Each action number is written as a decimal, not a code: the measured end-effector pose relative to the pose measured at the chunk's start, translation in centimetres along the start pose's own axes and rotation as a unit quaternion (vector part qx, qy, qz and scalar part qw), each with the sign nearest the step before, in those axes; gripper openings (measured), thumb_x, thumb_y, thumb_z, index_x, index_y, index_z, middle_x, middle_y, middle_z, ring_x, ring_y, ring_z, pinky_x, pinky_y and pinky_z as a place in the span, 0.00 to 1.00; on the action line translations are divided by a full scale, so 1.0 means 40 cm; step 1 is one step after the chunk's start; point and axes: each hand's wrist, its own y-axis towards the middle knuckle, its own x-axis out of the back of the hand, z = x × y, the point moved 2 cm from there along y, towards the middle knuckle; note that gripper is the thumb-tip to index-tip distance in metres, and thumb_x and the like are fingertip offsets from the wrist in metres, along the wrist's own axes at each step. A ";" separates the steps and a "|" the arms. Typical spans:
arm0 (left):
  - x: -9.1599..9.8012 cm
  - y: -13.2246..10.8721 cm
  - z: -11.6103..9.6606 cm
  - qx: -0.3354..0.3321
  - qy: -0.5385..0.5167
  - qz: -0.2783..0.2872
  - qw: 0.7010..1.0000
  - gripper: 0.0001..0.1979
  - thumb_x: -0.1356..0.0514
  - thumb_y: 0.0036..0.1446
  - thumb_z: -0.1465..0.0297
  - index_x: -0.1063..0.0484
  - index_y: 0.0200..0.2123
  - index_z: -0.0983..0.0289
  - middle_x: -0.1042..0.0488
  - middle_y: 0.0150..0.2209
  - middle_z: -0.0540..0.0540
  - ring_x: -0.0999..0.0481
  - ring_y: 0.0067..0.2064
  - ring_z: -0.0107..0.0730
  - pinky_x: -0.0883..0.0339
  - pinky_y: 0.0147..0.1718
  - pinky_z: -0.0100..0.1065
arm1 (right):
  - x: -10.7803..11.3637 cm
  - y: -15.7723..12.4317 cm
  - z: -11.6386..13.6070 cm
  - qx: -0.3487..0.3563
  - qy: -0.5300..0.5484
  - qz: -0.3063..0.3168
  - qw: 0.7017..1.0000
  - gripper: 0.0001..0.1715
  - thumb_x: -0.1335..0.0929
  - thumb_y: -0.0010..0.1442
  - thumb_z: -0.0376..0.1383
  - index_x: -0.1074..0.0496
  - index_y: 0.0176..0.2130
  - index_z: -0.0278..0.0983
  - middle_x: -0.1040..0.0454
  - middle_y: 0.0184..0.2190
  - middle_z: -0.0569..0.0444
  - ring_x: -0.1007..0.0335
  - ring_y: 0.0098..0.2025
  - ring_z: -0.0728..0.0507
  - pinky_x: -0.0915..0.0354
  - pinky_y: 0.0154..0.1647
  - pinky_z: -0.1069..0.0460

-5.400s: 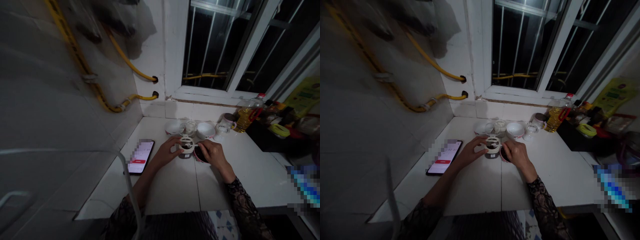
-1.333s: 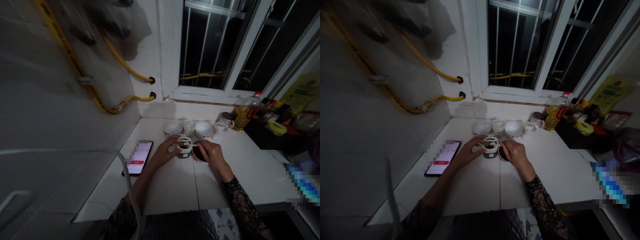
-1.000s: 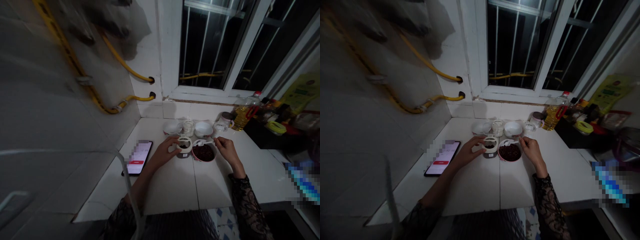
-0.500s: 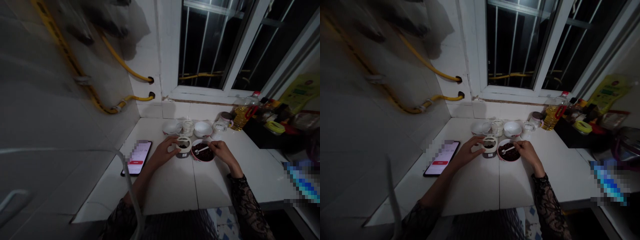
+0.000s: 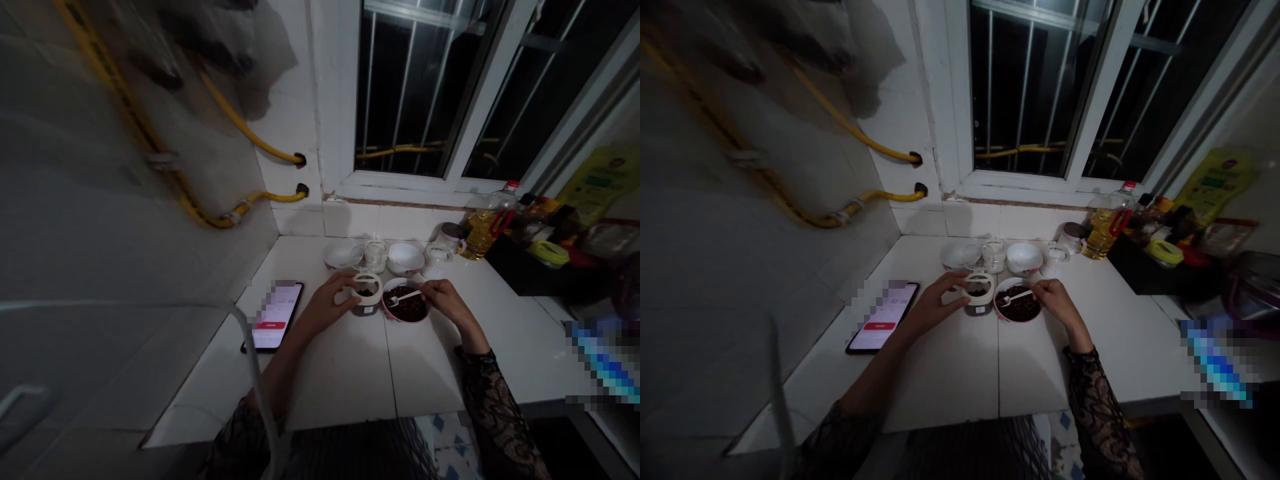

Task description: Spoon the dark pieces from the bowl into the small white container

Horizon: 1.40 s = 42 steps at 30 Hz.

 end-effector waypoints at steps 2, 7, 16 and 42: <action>0.000 0.000 0.000 0.003 0.000 0.001 1.000 0.10 0.36 0.58 0.62 0.27 0.40 0.60 0.25 0.55 0.59 0.25 0.56 0.44 0.29 0.54 0.47 | 0.004 0.001 -0.002 -0.007 0.006 -0.004 1.000 0.31 0.33 0.48 0.61 0.36 0.17 0.39 0.45 0.12 0.62 0.55 0.17 0.52 0.56 0.20 0.54; 0.000 0.000 0.002 0.003 -0.003 -0.004 1.000 0.09 0.36 0.58 0.63 0.26 0.40 0.60 0.25 0.55 0.60 0.24 0.56 0.45 0.29 0.55 0.47 | 0.005 0.004 -0.002 -0.012 0.016 -0.001 1.000 0.30 0.34 0.47 0.61 0.37 0.17 0.39 0.46 0.12 0.62 0.55 0.17 0.52 0.57 0.19 0.53; 0.002 0.001 -0.002 0.004 -0.005 0.000 1.000 0.09 0.36 0.58 0.62 0.26 0.39 0.60 0.25 0.55 0.60 0.24 0.57 0.45 0.29 0.55 0.46 | 0.006 0.006 0.002 -0.019 0.048 -0.013 0.999 0.31 0.32 0.46 0.63 0.38 0.16 0.40 0.46 0.11 0.62 0.55 0.15 0.52 0.59 0.17 0.53; 0.000 -0.001 0.006 -0.005 -0.009 0.000 1.000 0.10 0.36 0.58 0.63 0.27 0.41 0.60 0.25 0.55 0.61 0.25 0.57 0.44 0.30 0.56 0.47 | 0.015 -0.018 0.037 0.137 -0.243 -0.136 0.951 0.31 0.43 0.66 0.55 0.34 0.21 0.40 0.31 0.18 0.52 0.36 0.23 0.45 0.45 0.26 0.52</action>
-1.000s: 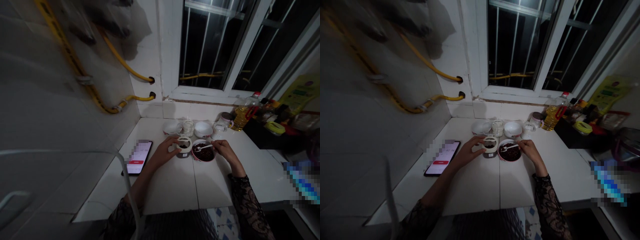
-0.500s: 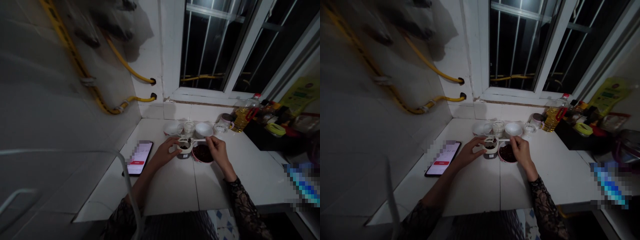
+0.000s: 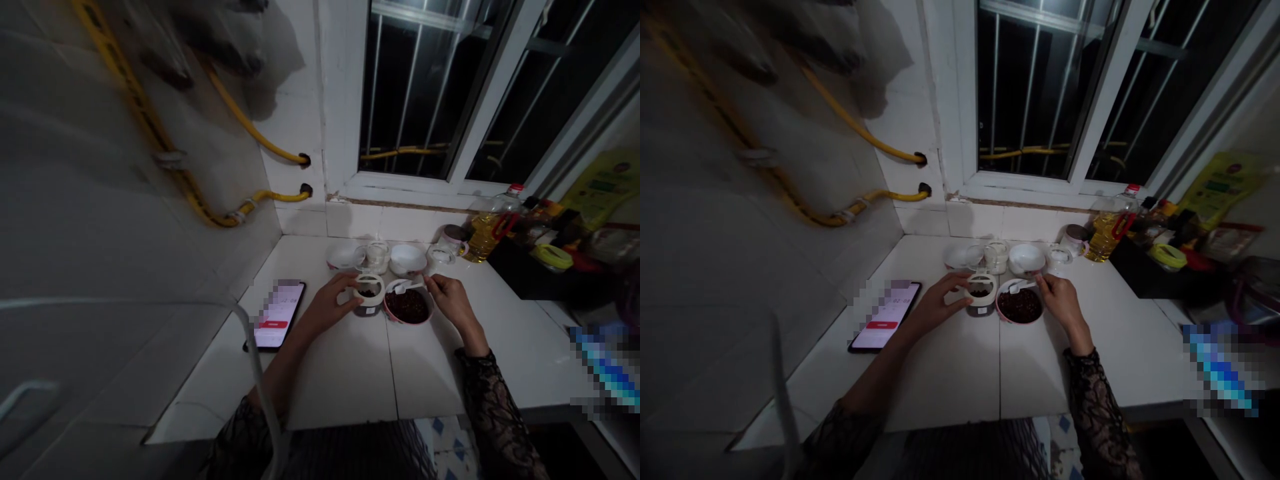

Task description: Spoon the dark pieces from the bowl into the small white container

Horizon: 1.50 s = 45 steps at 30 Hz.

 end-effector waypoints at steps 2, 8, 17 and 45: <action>-0.001 -0.001 0.001 0.000 0.002 -0.002 1.000 0.10 0.36 0.58 0.63 0.27 0.41 0.61 0.25 0.55 0.61 0.25 0.57 0.44 0.30 0.56 0.48 | -0.013 0.000 0.008 -0.005 -0.020 0.038 0.999 0.30 0.43 0.66 0.54 0.34 0.22 0.40 0.31 0.17 0.52 0.37 0.23 0.45 0.47 0.26 0.52; 0.001 0.001 -0.005 -0.009 0.003 -0.003 1.000 0.09 0.36 0.58 0.62 0.27 0.40 0.60 0.24 0.54 0.60 0.25 0.57 0.44 0.29 0.55 0.46 | -0.039 -0.005 0.033 -0.013 0.045 0.095 0.994 0.30 0.42 0.63 0.55 0.36 0.20 0.40 0.36 0.16 0.55 0.42 0.22 0.47 0.48 0.25 0.52; 0.002 0.001 -0.006 0.002 0.009 -0.003 1.000 0.10 0.36 0.58 0.62 0.26 0.40 0.60 0.25 0.55 0.59 0.25 0.56 0.44 0.29 0.55 0.46 | -0.019 0.004 -0.018 -0.094 0.186 0.070 0.975 0.34 0.37 0.54 0.63 0.42 0.17 0.40 0.45 0.15 0.60 0.51 0.20 0.50 0.51 0.22 0.52; 0.001 0.000 -0.008 0.003 0.003 -0.003 1.000 0.10 0.36 0.58 0.62 0.26 0.40 0.60 0.25 0.55 0.60 0.25 0.57 0.44 0.29 0.55 0.46 | -0.057 -0.026 0.155 0.101 0.049 0.007 0.994 0.28 0.42 0.67 0.52 0.29 0.27 0.39 0.26 0.26 0.48 0.32 0.30 0.44 0.40 0.34 0.52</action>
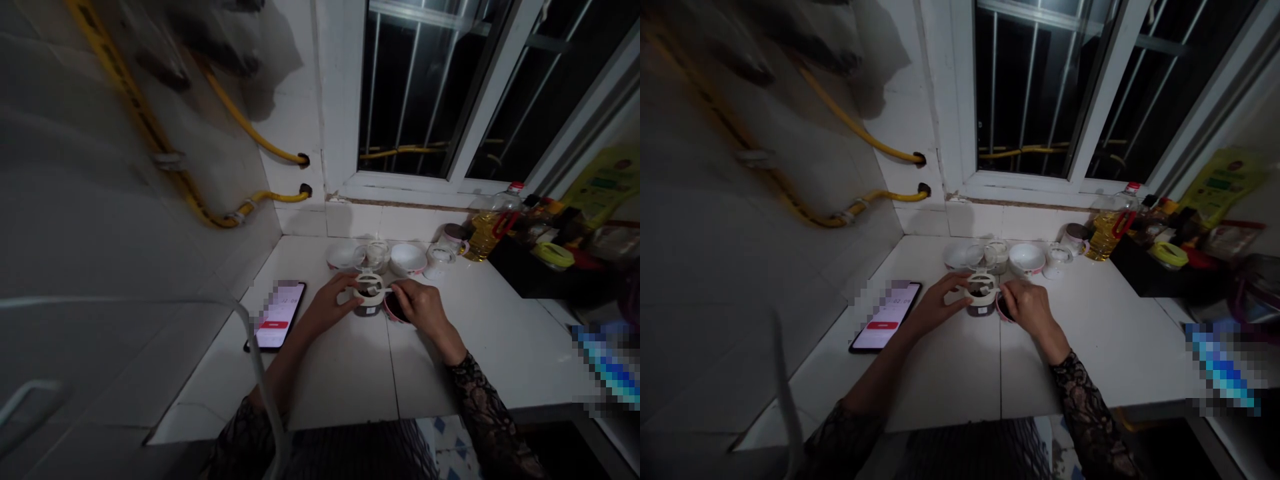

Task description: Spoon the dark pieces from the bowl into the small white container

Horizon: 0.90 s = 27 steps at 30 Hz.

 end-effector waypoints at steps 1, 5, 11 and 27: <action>0.000 0.000 0.000 0.000 0.000 -0.001 1.000 0.10 0.36 0.58 0.62 0.26 0.40 0.60 0.25 0.55 0.60 0.25 0.57 0.44 0.30 0.55 0.46 | 0.004 -0.001 -0.001 0.006 -0.002 0.002 1.000 0.27 0.42 0.67 0.51 0.29 0.28 0.38 0.26 0.27 0.47 0.32 0.30 0.44 0.40 0.34 0.52; 0.000 -0.001 0.000 0.002 0.002 0.000 1.000 0.09 0.36 0.58 0.63 0.27 0.40 0.60 0.25 0.55 0.60 0.25 0.57 0.44 0.31 0.56 0.46 | 0.050 -0.006 -0.059 -0.057 0.032 -0.065 0.996 0.29 0.42 0.67 0.54 0.35 0.24 0.39 0.33 0.21 0.53 0.39 0.26 0.46 0.44 0.28 0.53; 0.001 0.001 -0.001 0.004 -0.003 0.001 1.000 0.09 0.36 0.58 0.63 0.27 0.40 0.60 0.25 0.55 0.60 0.25 0.57 0.43 0.31 0.56 0.46 | 0.100 -0.016 -0.166 -0.125 0.026 0.030 0.991 0.32 0.39 0.61 0.59 0.42 0.19 0.40 0.43 0.16 0.59 0.48 0.22 0.49 0.50 0.24 0.53; 0.002 0.001 -0.003 0.005 -0.003 0.001 1.000 0.10 0.35 0.58 0.62 0.26 0.40 0.60 0.25 0.55 0.60 0.25 0.57 0.45 0.30 0.55 0.46 | 0.067 -0.009 -0.157 -0.180 0.103 0.075 0.975 0.31 0.38 0.55 0.59 0.40 0.17 0.39 0.44 0.15 0.60 0.49 0.21 0.50 0.50 0.23 0.53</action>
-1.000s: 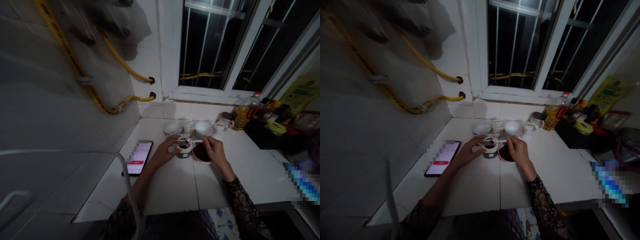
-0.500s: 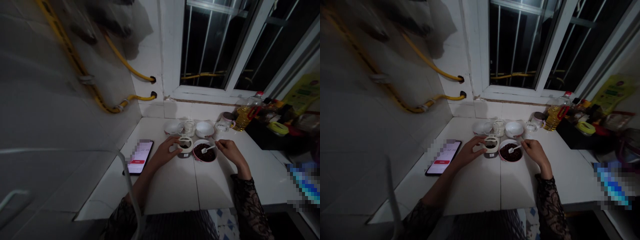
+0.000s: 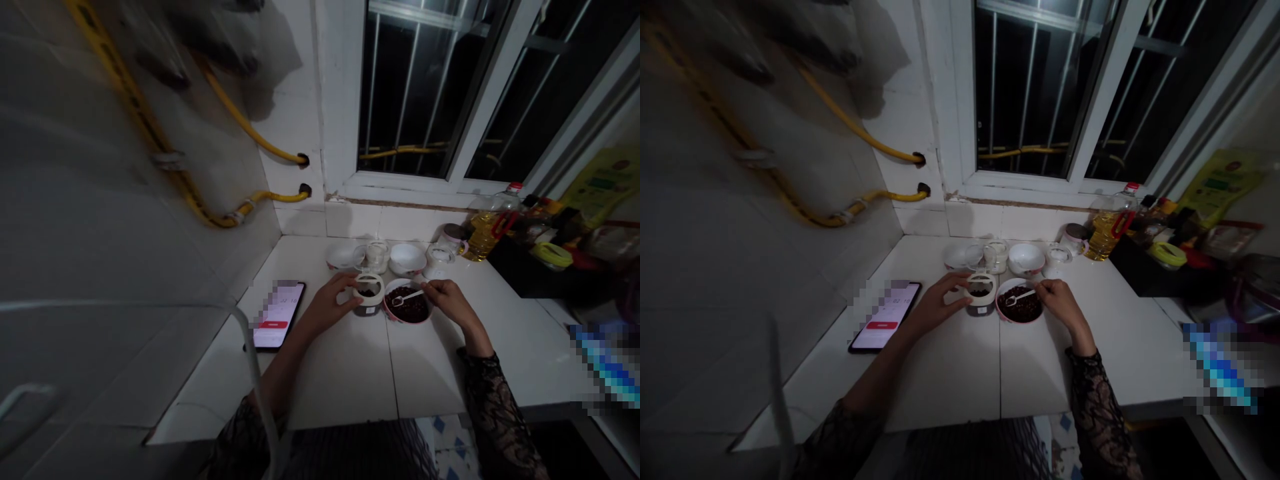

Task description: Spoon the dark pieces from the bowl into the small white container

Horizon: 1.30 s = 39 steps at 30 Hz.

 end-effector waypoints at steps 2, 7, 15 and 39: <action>0.000 0.000 -0.003 0.001 -0.001 0.002 1.000 0.09 0.36 0.58 0.63 0.26 0.40 0.60 0.25 0.55 0.61 0.25 0.57 0.45 0.30 0.56 0.46 | 0.004 0.002 -0.007 -0.011 0.013 -0.002 1.000 0.30 0.38 0.55 0.59 0.40 0.18 0.40 0.45 0.16 0.60 0.50 0.21 0.50 0.50 0.23 0.53; -0.002 0.000 0.003 -0.005 -0.002 -0.003 1.000 0.10 0.36 0.58 0.62 0.26 0.40 0.60 0.25 0.55 0.60 0.25 0.57 0.45 0.30 0.56 0.47 | 0.003 0.005 -0.025 -0.026 0.043 -0.001 0.999 0.31 0.37 0.54 0.60 0.40 0.18 0.40 0.46 0.15 0.60 0.52 0.20 0.50 0.52 0.22 0.53; -0.002 0.000 0.005 -0.005 0.009 -0.001 1.000 0.10 0.36 0.58 0.62 0.26 0.40 0.60 0.25 0.55 0.60 0.24 0.57 0.45 0.29 0.55 0.47 | 0.003 0.006 -0.033 -0.016 -0.005 -0.021 1.000 0.28 0.38 0.55 0.57 0.41 0.17 0.40 0.43 0.15 0.58 0.48 0.22 0.49 0.50 0.23 0.53; -0.001 -0.001 0.003 -0.004 0.005 0.002 1.000 0.10 0.36 0.58 0.63 0.26 0.41 0.60 0.25 0.55 0.60 0.25 0.57 0.44 0.30 0.56 0.46 | -0.093 -0.034 0.112 0.241 -0.073 -0.170 0.953 0.28 0.41 0.71 0.49 0.31 0.26 0.37 0.30 0.21 0.54 0.37 0.23 0.49 0.43 0.26 0.54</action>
